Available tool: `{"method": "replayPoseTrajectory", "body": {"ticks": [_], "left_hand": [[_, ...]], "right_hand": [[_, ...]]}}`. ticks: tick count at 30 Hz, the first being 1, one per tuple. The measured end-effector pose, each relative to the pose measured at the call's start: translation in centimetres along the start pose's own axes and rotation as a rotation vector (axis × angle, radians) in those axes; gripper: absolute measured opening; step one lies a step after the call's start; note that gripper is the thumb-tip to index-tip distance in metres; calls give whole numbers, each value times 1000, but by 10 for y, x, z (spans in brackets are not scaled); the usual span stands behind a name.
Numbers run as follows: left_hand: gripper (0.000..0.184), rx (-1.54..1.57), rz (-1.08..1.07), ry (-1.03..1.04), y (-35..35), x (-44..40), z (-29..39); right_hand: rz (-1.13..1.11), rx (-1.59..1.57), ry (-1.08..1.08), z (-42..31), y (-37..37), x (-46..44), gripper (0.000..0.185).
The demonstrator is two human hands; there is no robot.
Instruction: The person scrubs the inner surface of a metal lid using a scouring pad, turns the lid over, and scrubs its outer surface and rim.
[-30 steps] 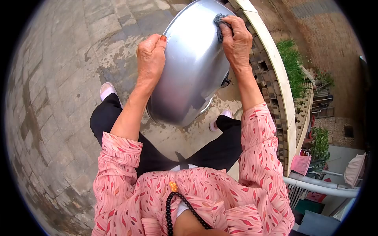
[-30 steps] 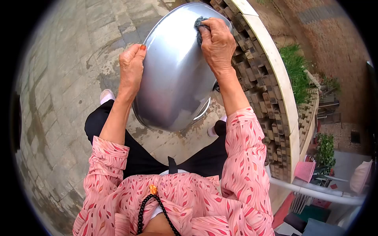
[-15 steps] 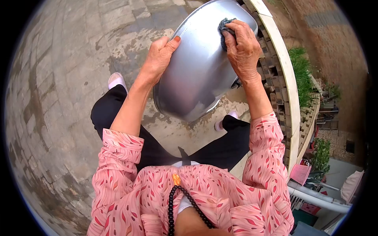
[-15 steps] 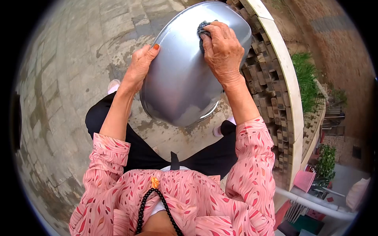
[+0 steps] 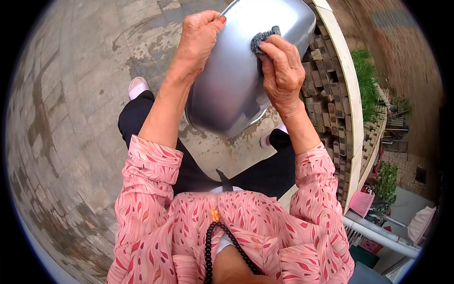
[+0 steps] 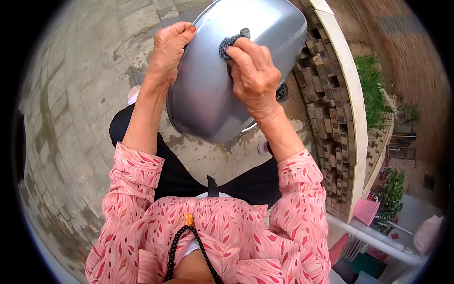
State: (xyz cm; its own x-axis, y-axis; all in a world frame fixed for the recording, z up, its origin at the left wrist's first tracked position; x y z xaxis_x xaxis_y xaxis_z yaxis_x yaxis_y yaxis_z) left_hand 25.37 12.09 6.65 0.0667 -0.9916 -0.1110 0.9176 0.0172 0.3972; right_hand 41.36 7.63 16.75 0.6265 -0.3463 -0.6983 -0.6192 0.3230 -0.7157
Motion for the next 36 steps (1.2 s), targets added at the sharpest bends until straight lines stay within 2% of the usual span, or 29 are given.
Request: {"method": "replayPoseTrajectory", "body": {"ticks": [3, 5, 8, 13, 15, 18, 20, 23, 25, 27, 29, 33, 35, 36], "left_hand": [[18, -64, 42, 27, 0, 3, 2], [18, -70, 37, 29, 4, 6, -1], [19, -33, 19, 7, 5, 6, -6], [19, -101, 90, -18, -4, 9, 0], [19, -74, 50, 23, -3, 7, -2], [19, -35, 17, 17, 5, 7, -9], [19, -53, 31, 23, 1, 3, -4], [19, -96, 52, 46, 0, 6, 2], [19, -109, 27, 68, 6, 9, 4], [19, -77, 13, 39, 10, 10, -3], [19, -64, 14, 20, 8, 8, -2], [19, -110, 49, 43, 4, 7, 1], [19, -104, 38, 43, 5, 10, -1], [19, -70, 19, 31, 6, 10, -3]], "right_hand": [[-143, -21, -28, -37, 1, 35, 25], [-127, -5, -48, -23, -5, 14, 21], [-45, 16, 113, 23, -8, -20, 14], [-151, -29, -25, -51, 9, 33, 28], [-187, -15, -77, -39, 5, 21, 26], [-78, 86, 3, 11, -1, -15, 24], [-90, 88, -28, -1, 4, -13, 25], [-242, 58, -69, -54, 11, 30, 26], [-221, 37, -103, -38, 6, 16, 24], [-65, 71, 0, 12, -3, -15, 20], [-102, 141, 31, 13, -5, -21, 18], [-277, 21, -57, -59, 7, 26, 26], [-257, 7, -56, -40, 1, 15, 23], [-168, 4, -26, -16, -2, 2, 19]]}}
Point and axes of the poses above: each hand's wrist, its own x-axis away from the middle knuckle, its own y-axis out of the palm, z = x × y, the point moved 8 cm from there along -x, towards the middle knuckle, and after that the axes turned 8 degrees about -z, right-handed, at the moved point
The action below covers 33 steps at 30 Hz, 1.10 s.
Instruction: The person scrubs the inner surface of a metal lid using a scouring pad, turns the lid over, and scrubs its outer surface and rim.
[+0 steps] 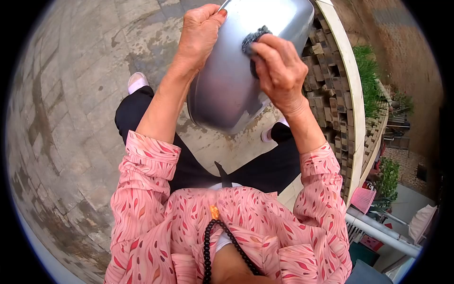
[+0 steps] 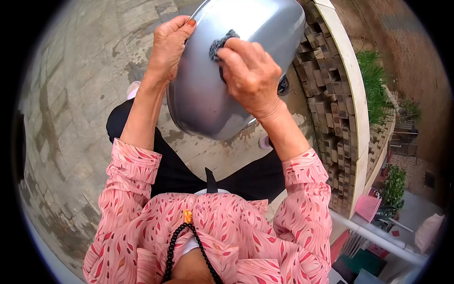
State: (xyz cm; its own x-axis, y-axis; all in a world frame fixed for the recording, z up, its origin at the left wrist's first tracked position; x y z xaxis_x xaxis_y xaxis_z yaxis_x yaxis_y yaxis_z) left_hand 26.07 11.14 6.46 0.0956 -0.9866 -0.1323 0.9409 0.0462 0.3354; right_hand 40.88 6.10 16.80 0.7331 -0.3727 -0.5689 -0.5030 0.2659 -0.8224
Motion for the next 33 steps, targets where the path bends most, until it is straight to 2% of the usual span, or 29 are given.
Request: {"method": "replayPoseTrajectory", "body": {"ticks": [1, 3, 6, 7, 8, 10, 11, 13, 15, 16, 17, 19, 20, 23, 26, 28, 30, 31, 33], "left_hand": [[19, 41, -17, -4, 3, -1, -1], [20, 95, -4, -37, 3, 1, -4], [26, 176, 47, -24, -5, 0, 4], [30, 203, 55, -25, -3, 2, 7], [42, 113, 66, 25, -2, 5, 17], [52, 135, 31, -24, 3, 5, 13], [57, 153, 13, -48, 6, 5, 10], [65, 112, -45, -35, 11, 3, 11], [75, 105, -56, -20, 9, -1, 9], [79, 121, -38, -7, 6, -5, 7], [82, 137, -24, -7, 5, -4, 3], [87, 115, -36, 31, 6, -5, 7], [89, 101, -47, 45, 7, -3, 9], [92, 140, -118, -6, 14, 0, 8], [93, 179, -108, -7, 14, -7, 5], [93, 242, -90, -40, 14, -5, -1], [93, 301, -55, -53, 13, -4, 0], [93, 328, -81, -62, 14, -5, 0], [94, 307, -95, -72, 12, -1, 1]], "right_hand": [[116, 35, 65, 32, -7, -10, 21], [157, 118, 74, 44, -8, -15, 20], [2, 12, -11, -20, 12, 6, 20], [-92, 27, -3, -31, 15, 8, 26], [-100, 51, -14, -27, 15, 0, 26], [-108, 127, 14, -2, 9, -33, 22], [-91, 176, 82, 25, 5, -54, 15], [-91, 292, 218, 78, 6, -82, 12], [-126, 317, 213, 66, 19, -80, 12], [-106, 217, 93, 37, 23, -72, 8], [-187, 220, 33, 6, 34, -59, 6], [-274, 238, -77, -34, 43, -37, 8], [-233, 173, -93, -23, 40, -43, 9], [-165, 357, 88, 57, 11, -86, 9], [-204, 351, 48, 41, 18, -75, 9], [-284, 257, -48, -15, 33, -47, 12], [-300, 164, -100, -27, 37, -43, 12], [-272, 148, -81, -15, 32, -54, 11], [-263, 326, 68, 20, 22, -69, 12]]}}
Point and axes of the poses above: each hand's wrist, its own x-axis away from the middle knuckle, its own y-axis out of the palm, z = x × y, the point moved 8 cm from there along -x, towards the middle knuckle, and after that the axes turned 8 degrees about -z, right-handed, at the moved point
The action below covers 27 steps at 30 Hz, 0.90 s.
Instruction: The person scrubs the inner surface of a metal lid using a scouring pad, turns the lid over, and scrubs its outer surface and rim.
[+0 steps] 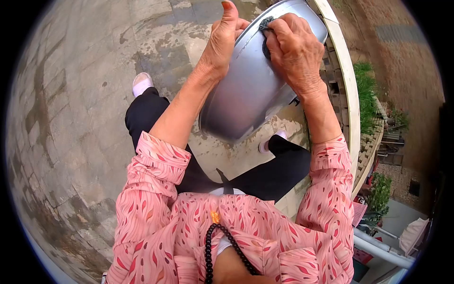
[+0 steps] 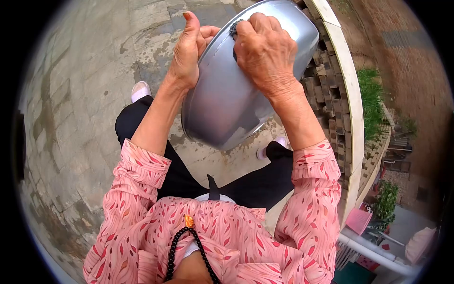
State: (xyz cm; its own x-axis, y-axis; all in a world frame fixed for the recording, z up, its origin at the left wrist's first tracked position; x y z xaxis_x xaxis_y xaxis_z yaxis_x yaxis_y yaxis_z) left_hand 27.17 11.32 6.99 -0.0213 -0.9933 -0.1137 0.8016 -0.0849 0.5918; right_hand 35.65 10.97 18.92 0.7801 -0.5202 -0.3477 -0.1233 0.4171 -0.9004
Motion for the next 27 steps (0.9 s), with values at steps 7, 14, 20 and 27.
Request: {"method": "replayPoseTrajectory", "body": {"ticks": [7, 14, 20, 27], "left_hand": [[84, 177, 13, -30, 6, -5, -14], [89, 229, -25, 17, 6, -11, -15], [87, 249, -48, 27, 6, -16, -22], [87, 175, -74, -4, 6, -13, -11]], "right_hand": [[11, -38, -150, -35, 3, 4, 10], [-135, -127, -210, -64, 6, 21, 13], [-111, -47, -219, -62, 2, 20, 7], [-68, -70, -152, -37, -3, 0, 14]]}}
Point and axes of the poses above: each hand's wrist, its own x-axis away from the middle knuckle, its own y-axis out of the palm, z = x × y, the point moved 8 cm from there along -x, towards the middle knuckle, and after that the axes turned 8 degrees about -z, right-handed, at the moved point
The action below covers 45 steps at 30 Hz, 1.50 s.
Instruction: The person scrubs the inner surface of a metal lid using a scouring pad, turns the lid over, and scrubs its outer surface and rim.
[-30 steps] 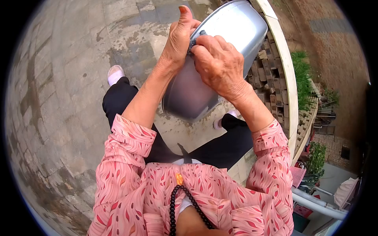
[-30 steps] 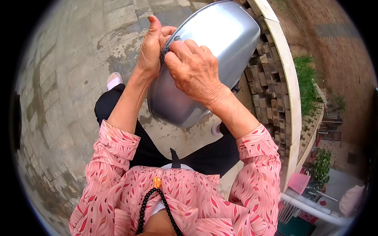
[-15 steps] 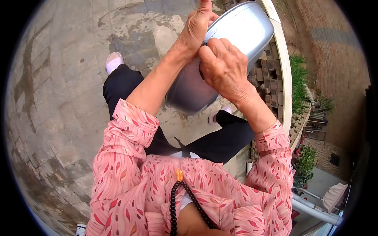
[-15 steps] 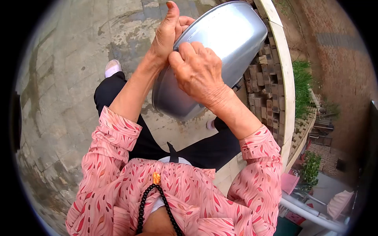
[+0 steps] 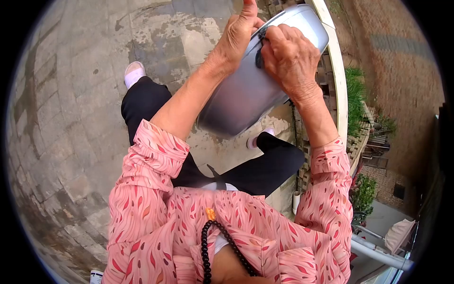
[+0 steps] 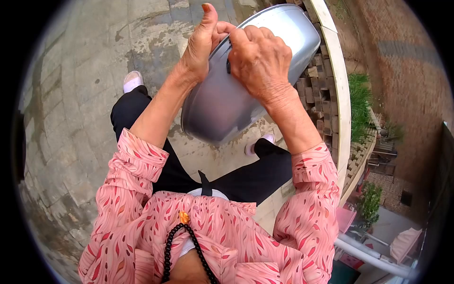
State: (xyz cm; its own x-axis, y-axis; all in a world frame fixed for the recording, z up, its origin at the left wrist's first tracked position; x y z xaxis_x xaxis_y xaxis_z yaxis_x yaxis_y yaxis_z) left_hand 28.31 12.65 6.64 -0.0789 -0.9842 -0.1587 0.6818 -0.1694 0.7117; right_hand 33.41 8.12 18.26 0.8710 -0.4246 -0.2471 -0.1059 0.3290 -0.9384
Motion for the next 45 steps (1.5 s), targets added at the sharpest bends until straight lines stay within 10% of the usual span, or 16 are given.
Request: {"method": "replayPoseTrajectory", "body": {"ticks": [23, 27, 31, 36, 45], "left_hand": [[99, -138, 46, 57, 8, 11, 13], [99, -190, -20, 53, 9, 11, 6], [97, -168, 2, 47, 5, 6, 6], [91, -225, -3, 69, 11, 13, 7], [73, -566, 81, 262, 17, 10, 32]], "right_hand": [[-126, -30, -18, -12, 9, 9, 9], [-108, -19, 436, 111, -2, -19, 10], [-44, -10, 95, 35, 0, -8, 6], [-127, -21, 398, 119, 3, -27, 10], [146, -149, -103, 76, -7, -27, 15]]}}
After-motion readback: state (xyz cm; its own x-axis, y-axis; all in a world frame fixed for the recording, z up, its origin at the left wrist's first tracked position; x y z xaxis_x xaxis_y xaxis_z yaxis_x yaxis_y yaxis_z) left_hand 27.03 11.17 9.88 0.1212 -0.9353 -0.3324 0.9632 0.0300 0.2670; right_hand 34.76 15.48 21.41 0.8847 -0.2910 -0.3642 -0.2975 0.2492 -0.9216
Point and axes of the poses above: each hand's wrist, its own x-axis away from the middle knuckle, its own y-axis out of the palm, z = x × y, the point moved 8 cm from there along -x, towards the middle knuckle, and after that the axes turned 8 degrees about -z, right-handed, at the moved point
